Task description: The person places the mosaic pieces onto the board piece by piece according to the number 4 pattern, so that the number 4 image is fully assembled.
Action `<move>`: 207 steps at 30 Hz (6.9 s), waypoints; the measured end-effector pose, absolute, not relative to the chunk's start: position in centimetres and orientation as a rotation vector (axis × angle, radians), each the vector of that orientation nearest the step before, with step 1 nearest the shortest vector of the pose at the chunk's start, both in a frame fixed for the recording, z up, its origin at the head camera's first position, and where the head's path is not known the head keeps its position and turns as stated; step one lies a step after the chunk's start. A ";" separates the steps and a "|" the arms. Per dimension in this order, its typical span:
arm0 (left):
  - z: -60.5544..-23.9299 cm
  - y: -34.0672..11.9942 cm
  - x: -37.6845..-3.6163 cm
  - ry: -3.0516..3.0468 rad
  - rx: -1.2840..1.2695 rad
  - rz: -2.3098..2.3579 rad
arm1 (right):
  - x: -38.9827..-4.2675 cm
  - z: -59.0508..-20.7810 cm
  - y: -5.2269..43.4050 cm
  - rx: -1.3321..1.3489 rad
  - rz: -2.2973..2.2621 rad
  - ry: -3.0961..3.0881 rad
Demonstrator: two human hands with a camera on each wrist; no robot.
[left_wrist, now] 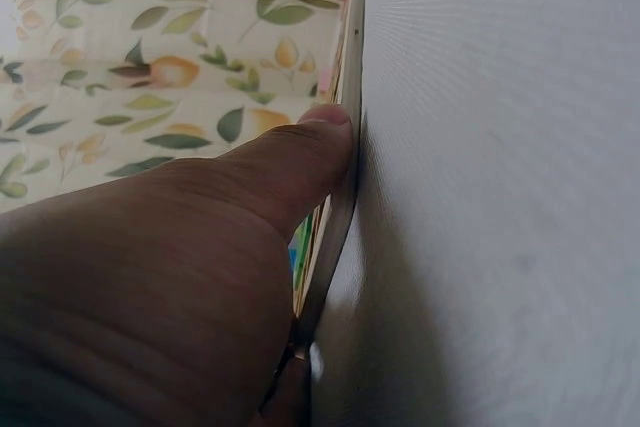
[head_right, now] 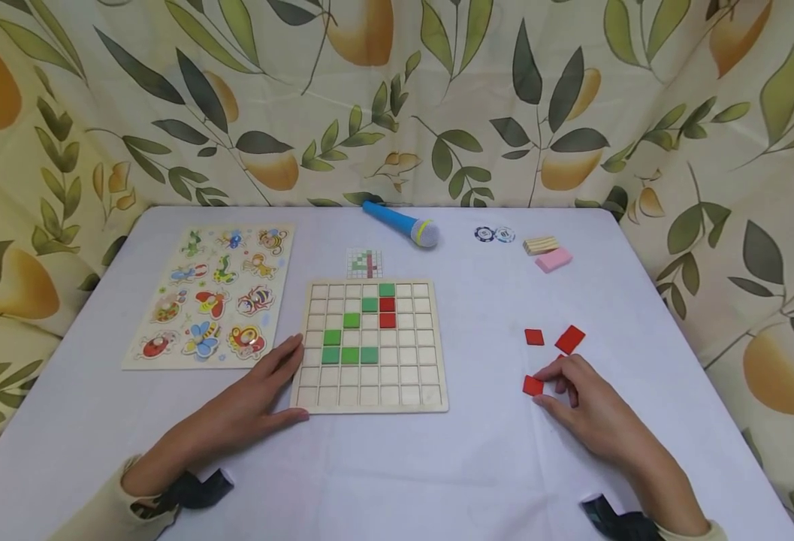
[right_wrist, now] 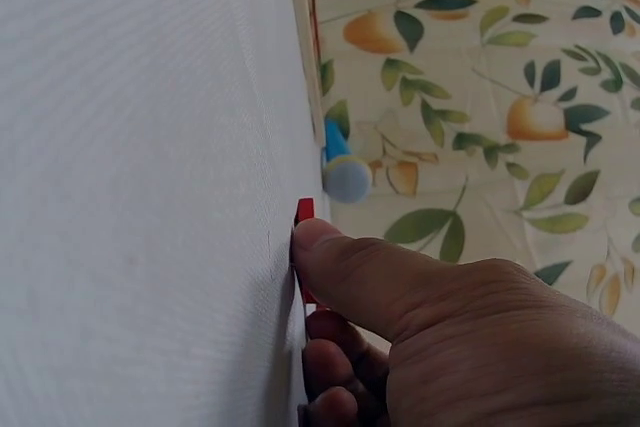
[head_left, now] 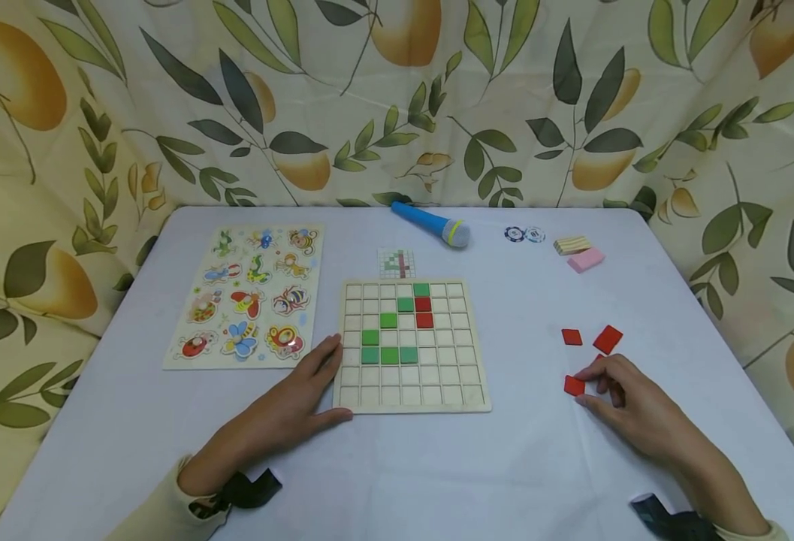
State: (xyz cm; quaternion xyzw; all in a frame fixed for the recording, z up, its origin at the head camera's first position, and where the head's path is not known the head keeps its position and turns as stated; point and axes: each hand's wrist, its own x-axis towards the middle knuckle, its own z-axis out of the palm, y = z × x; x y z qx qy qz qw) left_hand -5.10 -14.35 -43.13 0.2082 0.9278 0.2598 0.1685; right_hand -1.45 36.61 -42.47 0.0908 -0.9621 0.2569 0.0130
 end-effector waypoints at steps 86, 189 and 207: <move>-43.8 -14.0 -5.0 2.654 0.625 0.735 | -10.0 -38.8 23.9 0.935 0.803 -2.878; -43.8 -14.3 -6.1 2.660 0.524 0.878 | -11.2 -38.7 18.7 1.102 0.799 -2.963; -43.4 -13.9 -5.2 2.637 0.510 0.825 | -3.1 -40.3 37.5 -0.118 0.833 -3.075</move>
